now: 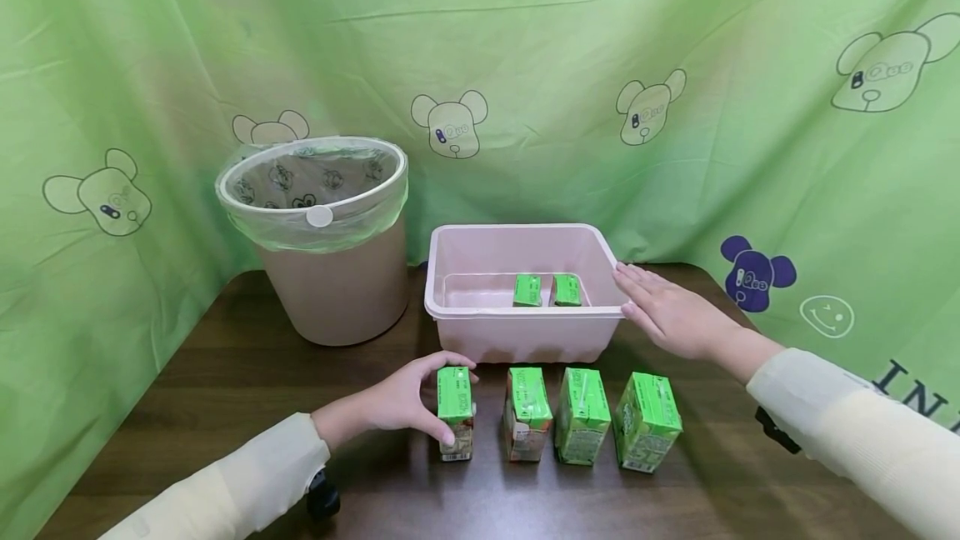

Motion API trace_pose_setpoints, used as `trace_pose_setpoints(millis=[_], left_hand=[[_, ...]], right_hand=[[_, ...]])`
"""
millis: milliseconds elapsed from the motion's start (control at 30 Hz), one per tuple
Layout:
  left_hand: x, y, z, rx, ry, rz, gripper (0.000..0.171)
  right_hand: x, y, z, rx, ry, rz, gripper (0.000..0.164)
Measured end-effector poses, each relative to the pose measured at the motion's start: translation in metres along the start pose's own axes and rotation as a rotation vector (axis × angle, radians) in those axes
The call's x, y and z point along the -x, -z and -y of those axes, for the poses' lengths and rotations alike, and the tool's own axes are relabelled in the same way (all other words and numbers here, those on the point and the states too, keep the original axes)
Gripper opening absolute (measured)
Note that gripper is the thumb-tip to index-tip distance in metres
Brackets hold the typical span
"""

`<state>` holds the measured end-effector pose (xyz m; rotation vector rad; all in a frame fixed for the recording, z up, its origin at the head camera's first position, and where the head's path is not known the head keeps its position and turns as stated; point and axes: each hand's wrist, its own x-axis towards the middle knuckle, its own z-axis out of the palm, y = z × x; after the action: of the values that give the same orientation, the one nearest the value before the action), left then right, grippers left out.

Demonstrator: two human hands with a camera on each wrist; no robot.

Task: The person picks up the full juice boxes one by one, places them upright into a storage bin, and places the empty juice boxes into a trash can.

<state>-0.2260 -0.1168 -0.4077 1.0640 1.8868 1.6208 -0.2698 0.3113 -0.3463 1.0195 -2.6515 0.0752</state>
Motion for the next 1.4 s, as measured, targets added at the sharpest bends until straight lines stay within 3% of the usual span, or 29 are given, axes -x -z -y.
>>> trace_pose_setpoints(millis=[267, 767, 1200, 1400], left_hand=[[-0.001, 0.000, 0.004, 0.035, 0.000, -0.002, 0.079], [0.001, -0.002, 0.000, -0.050, 0.043, -0.051, 0.071], [0.001, 0.002, -0.017, -0.114, -0.016, -0.063, 0.072], [0.001, 0.004, -0.029, -0.067, -0.050, -0.042, 0.074]], right_hand=[[0.000, -0.001, -0.001, 0.002, 0.002, -0.009, 0.052], [0.001, -0.002, 0.000, -0.013, 0.002, -0.016, 0.052], [0.000, 0.000, 0.001, -0.009, 0.012, -0.027, 0.051], [0.000, -0.001, 0.000, -0.005, 0.023, -0.031, 0.051]])
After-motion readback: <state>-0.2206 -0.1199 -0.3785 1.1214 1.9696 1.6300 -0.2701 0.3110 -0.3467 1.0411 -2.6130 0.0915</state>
